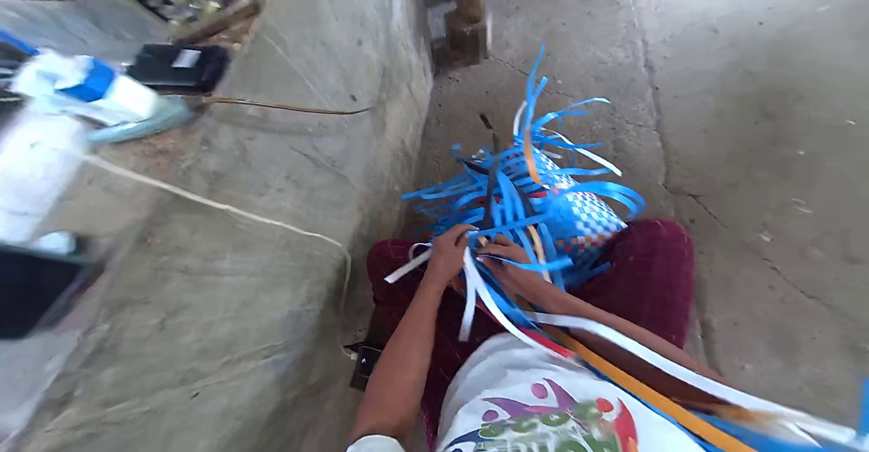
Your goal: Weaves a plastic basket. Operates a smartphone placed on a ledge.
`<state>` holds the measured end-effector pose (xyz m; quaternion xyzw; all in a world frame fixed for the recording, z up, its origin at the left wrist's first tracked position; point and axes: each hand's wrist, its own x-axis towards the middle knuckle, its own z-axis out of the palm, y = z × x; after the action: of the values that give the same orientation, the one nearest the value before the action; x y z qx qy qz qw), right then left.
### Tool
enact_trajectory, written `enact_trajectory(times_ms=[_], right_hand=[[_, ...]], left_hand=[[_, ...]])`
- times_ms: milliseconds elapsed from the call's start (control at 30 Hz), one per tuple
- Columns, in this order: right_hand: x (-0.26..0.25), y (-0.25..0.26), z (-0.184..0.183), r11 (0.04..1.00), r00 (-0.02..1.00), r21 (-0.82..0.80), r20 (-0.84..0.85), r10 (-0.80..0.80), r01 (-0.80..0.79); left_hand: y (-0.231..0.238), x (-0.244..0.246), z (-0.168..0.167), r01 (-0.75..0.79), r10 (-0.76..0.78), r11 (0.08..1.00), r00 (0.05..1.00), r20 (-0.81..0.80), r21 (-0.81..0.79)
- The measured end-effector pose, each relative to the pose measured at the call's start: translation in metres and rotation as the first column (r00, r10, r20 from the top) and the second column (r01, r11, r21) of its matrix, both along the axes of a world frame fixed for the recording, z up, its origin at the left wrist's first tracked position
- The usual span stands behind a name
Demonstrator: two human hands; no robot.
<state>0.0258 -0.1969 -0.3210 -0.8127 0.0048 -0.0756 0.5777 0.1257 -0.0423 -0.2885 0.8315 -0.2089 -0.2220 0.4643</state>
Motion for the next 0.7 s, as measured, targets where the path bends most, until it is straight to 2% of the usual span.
enact_trajectory(times_ms=[100,167,200,267,333,400,467,500,533,567,633,700], right_hand=[[0.005,0.011,-0.001,0.998,0.997,-0.069,0.082,0.007,-0.002],[0.005,0.012,0.006,0.996,0.992,-0.088,0.128,-0.012,0.023],[0.005,0.008,0.018,0.998,0.995,-0.049,0.101,-0.025,0.030],[0.004,-0.003,0.058,0.985,0.997,0.155,-0.015,-0.074,0.076],[0.002,-0.012,0.077,0.920,0.989,0.369,-0.117,-0.096,0.133],[-0.005,-0.012,0.070,0.873,0.954,0.466,-0.299,0.002,0.144],[-0.006,-0.006,0.054,0.860,0.838,0.485,-0.526,0.143,0.158],[-0.002,-0.005,0.051,0.862,0.794,0.480,-0.582,0.176,0.161],[0.005,-0.008,0.053,0.860,0.806,0.489,-0.563,0.185,0.144],[0.014,-0.012,0.064,0.852,0.862,0.507,-0.482,0.156,0.129],[0.035,-0.024,0.099,0.813,0.966,0.573,-0.253,0.054,0.105],[0.048,-0.033,0.129,0.798,0.999,0.602,-0.049,-0.016,0.042]], left_hand=[[0.000,-0.002,0.015,-0.027,0.037,0.991,0.997,-0.069,0.134],[-0.001,-0.002,0.017,0.019,-0.019,0.964,1.000,-0.003,0.266],[-0.001,-0.001,0.016,0.026,-0.037,0.955,0.999,0.034,0.296],[0.002,0.001,0.012,0.019,-0.053,0.962,0.991,0.119,0.272],[0.006,-0.001,0.008,0.026,-0.061,0.975,0.987,0.151,0.219],[0.007,-0.001,0.008,0.065,-0.097,0.978,0.983,0.153,0.197],[0.008,0.000,0.009,0.129,-0.157,0.976,0.976,0.154,0.176],[0.010,0.001,0.008,0.169,-0.195,0.973,0.966,0.167,0.159],[0.014,0.002,0.007,0.212,-0.236,0.967,0.955,0.182,0.142],[0.017,0.004,0.005,0.245,-0.266,0.962,0.941,0.207,0.123],[0.024,0.006,-0.001,0.269,-0.287,0.958,0.921,0.263,0.101],[0.027,0.006,-0.004,0.244,-0.269,0.962,0.925,0.269,0.121]])
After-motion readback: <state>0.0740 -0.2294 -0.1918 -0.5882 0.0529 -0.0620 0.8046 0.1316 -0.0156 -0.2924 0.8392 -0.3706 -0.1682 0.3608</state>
